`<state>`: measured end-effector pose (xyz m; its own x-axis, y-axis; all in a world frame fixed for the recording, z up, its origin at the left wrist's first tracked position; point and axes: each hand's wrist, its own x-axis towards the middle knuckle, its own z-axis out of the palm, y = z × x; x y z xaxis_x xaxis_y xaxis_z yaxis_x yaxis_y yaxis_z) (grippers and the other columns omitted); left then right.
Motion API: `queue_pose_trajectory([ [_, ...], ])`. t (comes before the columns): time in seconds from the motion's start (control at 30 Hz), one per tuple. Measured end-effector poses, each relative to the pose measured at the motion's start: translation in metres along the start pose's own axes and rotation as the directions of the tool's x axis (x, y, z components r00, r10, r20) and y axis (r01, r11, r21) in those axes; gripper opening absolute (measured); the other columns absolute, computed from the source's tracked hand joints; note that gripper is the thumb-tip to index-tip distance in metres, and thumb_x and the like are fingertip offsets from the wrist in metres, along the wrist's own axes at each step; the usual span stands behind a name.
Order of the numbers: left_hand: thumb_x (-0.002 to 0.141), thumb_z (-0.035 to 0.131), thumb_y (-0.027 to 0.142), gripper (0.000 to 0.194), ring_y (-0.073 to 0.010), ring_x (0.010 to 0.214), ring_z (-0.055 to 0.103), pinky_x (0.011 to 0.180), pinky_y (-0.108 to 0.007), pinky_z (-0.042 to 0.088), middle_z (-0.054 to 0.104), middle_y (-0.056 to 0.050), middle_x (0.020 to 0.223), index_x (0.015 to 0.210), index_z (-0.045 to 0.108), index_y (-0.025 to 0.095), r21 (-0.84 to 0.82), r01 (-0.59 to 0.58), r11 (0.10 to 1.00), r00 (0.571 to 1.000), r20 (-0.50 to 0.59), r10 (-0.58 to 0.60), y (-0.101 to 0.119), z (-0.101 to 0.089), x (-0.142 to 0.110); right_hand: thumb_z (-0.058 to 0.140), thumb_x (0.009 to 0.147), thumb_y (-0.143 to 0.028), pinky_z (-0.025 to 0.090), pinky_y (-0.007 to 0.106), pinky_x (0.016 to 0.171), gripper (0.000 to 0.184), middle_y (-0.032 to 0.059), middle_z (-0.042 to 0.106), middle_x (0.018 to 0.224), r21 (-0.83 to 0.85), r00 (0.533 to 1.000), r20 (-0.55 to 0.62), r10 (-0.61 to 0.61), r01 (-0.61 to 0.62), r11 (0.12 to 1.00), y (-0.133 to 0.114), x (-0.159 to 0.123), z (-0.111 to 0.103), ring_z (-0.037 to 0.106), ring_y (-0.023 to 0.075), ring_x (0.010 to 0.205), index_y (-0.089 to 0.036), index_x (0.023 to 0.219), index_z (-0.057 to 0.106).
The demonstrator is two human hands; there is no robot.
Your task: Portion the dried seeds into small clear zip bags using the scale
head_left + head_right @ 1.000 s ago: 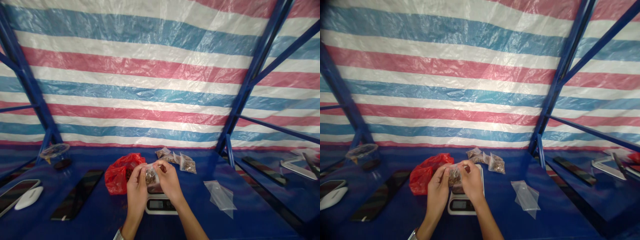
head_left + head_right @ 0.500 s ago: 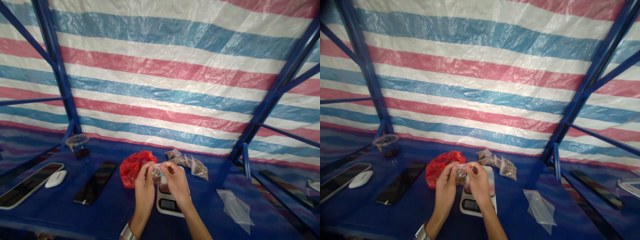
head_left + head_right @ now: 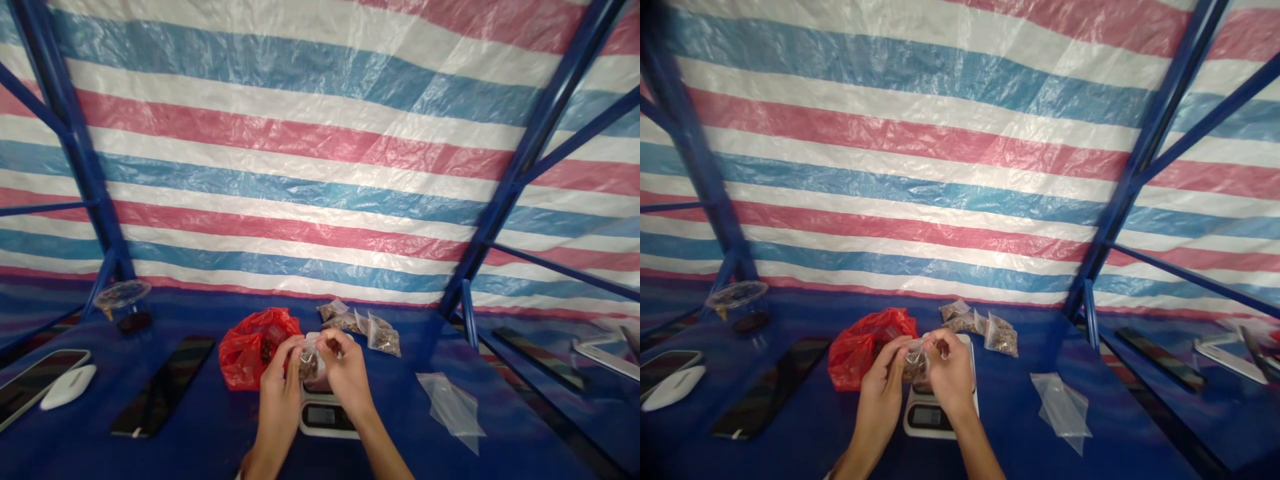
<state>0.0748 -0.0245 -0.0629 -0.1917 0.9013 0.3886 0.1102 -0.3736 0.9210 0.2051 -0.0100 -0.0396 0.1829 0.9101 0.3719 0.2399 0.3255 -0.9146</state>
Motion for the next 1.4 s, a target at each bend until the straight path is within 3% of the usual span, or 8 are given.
queue_pose_trajectory([
  [0.13, 0.094, 0.057, 0.056, 0.042, -0.0281, 0.110, 0.073, 0.096, -0.038, 0.059, 0.077, -0.012, 0.117, 0.108, 0.073, 0.020, -0.014, 0.019, 1.000, 1.000, 0.007, -0.019, 0.003, -0.001, -0.002, 0.064, 0.089, -0.041, 0.043, 0.028, 0.069, 0.022, 0.0008, 0.067, 0.078, 0.025, 0.996, 0.088, -0.033, 0.031, 0.999, -0.005, -0.001, -0.002, 0.053, 0.0166, 0.071, -0.020, 0.091, 0.073],
  [0.23, 0.093, 0.058, 0.057, 0.042, -0.0285, 0.107, 0.074, 0.093, -0.038, 0.060, 0.078, -0.012, 0.114, 0.105, 0.073, 0.020, -0.007, 0.027, 1.000, 1.000, -0.006, -0.027, 0.002, -0.003, -0.003, 0.062, 0.089, -0.039, 0.045, 0.028, 0.070, 0.020, 0.0018, 0.070, 0.081, 0.044, 0.992, 0.122, -0.032, 0.026, 0.999, -0.008, -0.002, 0.004, 0.058, 0.0175, 0.074, -0.020, 0.088, 0.070],
  [0.4, 0.093, 0.058, 0.054, 0.039, -0.0280, 0.107, 0.074, 0.090, -0.037, 0.060, 0.078, -0.012, 0.113, 0.108, 0.073, 0.021, 0.037, 0.014, 0.999, 1.000, 0.023, -0.015, 0.001, -0.007, -0.001, 0.056, 0.090, -0.028, 0.046, 0.029, 0.075, 0.013, 0.0006, 0.066, 0.080, -0.019, 0.994, 0.089, -0.060, 0.062, 0.998, -0.011, -0.004, 0.010, 0.059, 0.0181, 0.078, -0.022, 0.081, 0.063],
  [0.57, 0.093, 0.059, 0.054, 0.038, -0.0274, 0.101, 0.074, 0.086, -0.036, 0.060, 0.078, -0.012, 0.110, 0.103, 0.072, 0.020, 0.014, 0.019, 1.000, 1.000, -0.004, -0.019, 0.007, -0.010, 0.003, 0.060, 0.090, -0.030, 0.047, 0.030, 0.075, 0.012, 0.0011, 0.068, 0.084, -0.046, 0.988, 0.112, -0.110, 0.116, 0.992, -0.027, -0.007, 0.009, 0.059, 0.0181, 0.078, -0.022, 0.087, 0.068],
  [0.77, 0.087, 0.066, 0.053, 0.036, -0.0261, 0.093, 0.075, 0.082, -0.035, 0.062, 0.078, -0.009, 0.100, 0.098, 0.073, 0.020, -0.066, 0.037, 0.997, 0.999, 0.025, -0.035, 0.017, -0.013, 0.005, 0.060, 0.087, -0.022, 0.045, 0.029, 0.073, 0.010, 0.0012, 0.071, 0.083, -0.112, 0.994, 0.093, -0.065, 0.075, 0.991, -0.043, -0.011, 0.006, 0.060, 0.0180, 0.076, -0.022, 0.083, 0.069],
  [0.97, 0.087, 0.066, 0.055, 0.038, -0.0261, 0.091, 0.076, 0.083, -0.035, 0.062, 0.080, -0.010, 0.100, 0.096, 0.075, 0.019, -0.054, -0.034, 0.998, 0.994, 0.099, 0.039, 0.036, -0.016, 0.000, 0.058, 0.087, -0.021, 0.045, 0.029, 0.072, 0.012, 0.0019, 0.072, 0.080, -0.158, 0.996, 0.036, -0.085, 0.090, 0.983, -0.046, -0.012, -0.002, 0.063, 0.0186, 0.075, -0.021, 0.082, 0.069],
  [1.23, 0.084, 0.070, 0.057, 0.038, -0.0270, 0.091, 0.077, 0.087, -0.036, 0.062, 0.081, -0.009, 0.095, 0.092, 0.079, 0.021, 0.025, -0.089, 0.996, 0.977, 0.196, 0.082, 0.043, -0.032, 0.006, 0.070, 0.084, -0.031, 0.050, 0.027, 0.074, 0.011, 0.0015, 0.074, 0.084, 0.058, 0.975, 0.196, -0.108, 0.098, 0.994, -0.063, -0.016, -0.019, 0.066, 0.0179, 0.078, -0.021, 0.085, 0.074],
  [1.4, 0.087, 0.063, 0.062, 0.045, -0.0290, 0.100, 0.077, 0.094, -0.039, 0.061, 0.082, -0.009, 0.106, 0.103, 0.080, 0.023, 0.054, -0.049, 0.997, 0.974, 0.224, 0.035, 0.040, -0.029, 0.002, 0.065, 0.083, -0.021, 0.047, 0.027, 0.070, 0.011, -0.0007, 0.074, 0.077, -0.138, 0.992, 0.121, -0.048, 0.065, 0.988, -0.051, -0.012, -0.031, 0.066, 0.0179, 0.072, -0.023, 0.077, 0.073],
])
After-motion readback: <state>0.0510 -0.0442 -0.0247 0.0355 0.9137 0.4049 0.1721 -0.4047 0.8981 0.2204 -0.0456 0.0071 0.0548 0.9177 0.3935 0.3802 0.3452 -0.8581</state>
